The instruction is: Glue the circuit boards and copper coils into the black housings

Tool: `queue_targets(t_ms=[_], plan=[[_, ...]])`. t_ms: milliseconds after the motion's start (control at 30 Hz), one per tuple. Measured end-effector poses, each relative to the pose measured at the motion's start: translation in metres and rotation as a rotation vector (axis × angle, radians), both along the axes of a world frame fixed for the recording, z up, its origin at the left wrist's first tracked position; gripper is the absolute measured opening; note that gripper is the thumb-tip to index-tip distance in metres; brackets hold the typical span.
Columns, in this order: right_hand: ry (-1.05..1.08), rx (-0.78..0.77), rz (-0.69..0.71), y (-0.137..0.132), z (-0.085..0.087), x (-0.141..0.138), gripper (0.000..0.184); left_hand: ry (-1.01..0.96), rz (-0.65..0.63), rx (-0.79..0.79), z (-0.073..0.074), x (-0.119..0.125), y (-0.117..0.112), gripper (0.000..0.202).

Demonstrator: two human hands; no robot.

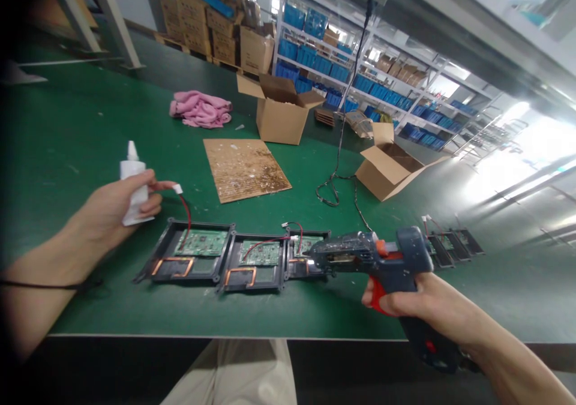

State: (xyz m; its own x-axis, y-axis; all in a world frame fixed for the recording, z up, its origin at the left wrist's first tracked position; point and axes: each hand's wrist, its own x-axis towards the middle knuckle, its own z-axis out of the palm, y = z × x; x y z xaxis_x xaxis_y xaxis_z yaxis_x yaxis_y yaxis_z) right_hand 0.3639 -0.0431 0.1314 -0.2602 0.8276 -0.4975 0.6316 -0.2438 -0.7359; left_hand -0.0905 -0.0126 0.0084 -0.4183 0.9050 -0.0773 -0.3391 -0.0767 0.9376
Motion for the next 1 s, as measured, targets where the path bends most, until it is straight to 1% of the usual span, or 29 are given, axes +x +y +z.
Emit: queue_targets(t_ms=[100, 167, 267, 333, 400, 467, 500, 567, 633, 700, 800, 900, 1000], plan=[[0.087, 0.035, -0.043, 0.009, 0.004, 0.000, 0.029, -0.004, 0.016, -0.003, 0.001, 0.001, -0.002, 0.012], [0.132, 0.055, -0.048, 0.020, 0.006, -0.005, 0.031, -0.010, 0.016, -0.004, 0.001, 0.001, -0.002, 0.012], [0.177, 0.078, -0.076, 0.046, 0.005, -0.019, 0.034, -0.004, 0.000, -0.007, 0.000, 0.001, -0.002, 0.013], [0.151, 0.102, -0.131, 0.068, 0.000, -0.032, 0.035, 0.011, -0.006, -0.010, -0.001, 0.001, -0.002, 0.015], [0.088, 0.171, -0.175, 0.094, -0.010, -0.048, 0.034, 0.033, -0.007, -0.019, -0.002, 0.002, -0.003, 0.019], [0.053, 0.274, -0.170, 0.122, -0.022, -0.066, 0.033, 0.061, -0.006, -0.038, -0.002, 0.003, -0.005, 0.025], [0.057, 0.301, -0.157, 0.135, -0.029, -0.076, 0.033, 0.076, -0.004, -0.048, -0.002, 0.004, -0.006, 0.028], [0.091, 0.310, -0.115, 0.159, -0.042, -0.098, 0.033, 0.102, -0.005, -0.069, -0.002, 0.004, -0.007, 0.034], [0.127, 0.289, -0.063, 0.177, -0.054, -0.119, 0.033, 0.117, -0.003, -0.092, -0.001, 0.004, -0.007, 0.040], [0.150, 0.253, -0.012, 0.187, -0.066, -0.139, 0.037, 0.119, -0.007, -0.103, -0.001, 0.004, -0.007, 0.043], [0.139, 0.197, 0.054, 0.194, -0.083, -0.160, 0.044, 0.120, -0.027, -0.108, 0.000, 0.003, -0.007, 0.045], [0.055, 0.180, 0.105, 0.198, -0.096, -0.168, 0.049, 0.112, -0.031, -0.107, 0.002, 0.005, -0.008, 0.045], [-0.103, 0.268, 0.130, 0.202, -0.100, -0.166, 0.050, 0.092, -0.029, -0.104, 0.005, 0.007, -0.009, 0.045]])
